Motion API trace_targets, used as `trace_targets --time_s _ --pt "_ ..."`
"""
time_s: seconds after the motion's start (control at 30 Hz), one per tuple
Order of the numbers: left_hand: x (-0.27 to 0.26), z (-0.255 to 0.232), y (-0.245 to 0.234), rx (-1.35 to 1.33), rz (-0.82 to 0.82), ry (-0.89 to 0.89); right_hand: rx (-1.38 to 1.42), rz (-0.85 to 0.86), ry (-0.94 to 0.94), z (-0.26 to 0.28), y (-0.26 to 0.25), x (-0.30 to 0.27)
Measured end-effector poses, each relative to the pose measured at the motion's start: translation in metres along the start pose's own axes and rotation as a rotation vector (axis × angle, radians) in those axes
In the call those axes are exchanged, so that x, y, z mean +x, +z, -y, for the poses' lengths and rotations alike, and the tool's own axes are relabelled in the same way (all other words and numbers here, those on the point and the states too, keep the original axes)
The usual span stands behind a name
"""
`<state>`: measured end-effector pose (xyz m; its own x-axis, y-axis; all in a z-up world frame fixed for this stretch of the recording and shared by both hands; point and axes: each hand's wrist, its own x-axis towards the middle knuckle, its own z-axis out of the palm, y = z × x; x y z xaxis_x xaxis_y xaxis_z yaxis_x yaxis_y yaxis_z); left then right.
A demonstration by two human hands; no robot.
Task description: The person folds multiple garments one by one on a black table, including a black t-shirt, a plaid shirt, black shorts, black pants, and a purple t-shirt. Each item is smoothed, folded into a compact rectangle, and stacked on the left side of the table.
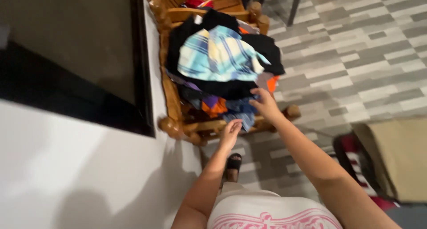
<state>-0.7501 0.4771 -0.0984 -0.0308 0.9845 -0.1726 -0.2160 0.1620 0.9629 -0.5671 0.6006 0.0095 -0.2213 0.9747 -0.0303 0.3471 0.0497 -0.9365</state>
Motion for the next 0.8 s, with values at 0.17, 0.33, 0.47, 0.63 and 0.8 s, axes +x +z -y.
trace_targets --time_s 0.17,0.33,0.47,0.63,0.8 --pt "0.043 -0.018 -0.043 0.094 0.002 -0.057 -0.664 -0.169 -0.382 0.059 0.065 0.096" --pt "0.062 -0.027 -0.067 0.066 -0.018 -0.079 -0.885 -0.341 -0.511 0.042 0.089 0.155" --pt "0.081 -0.030 -0.082 -0.021 -0.051 -0.087 -0.553 -0.250 -0.331 0.007 0.075 0.161" --pt "0.099 -0.092 -0.070 -0.612 -0.290 -0.441 0.253 -0.158 0.038 0.000 0.005 0.037" --pt "0.096 -0.123 0.017 -0.802 0.196 -0.626 0.674 -0.234 0.356 0.015 -0.044 -0.142"
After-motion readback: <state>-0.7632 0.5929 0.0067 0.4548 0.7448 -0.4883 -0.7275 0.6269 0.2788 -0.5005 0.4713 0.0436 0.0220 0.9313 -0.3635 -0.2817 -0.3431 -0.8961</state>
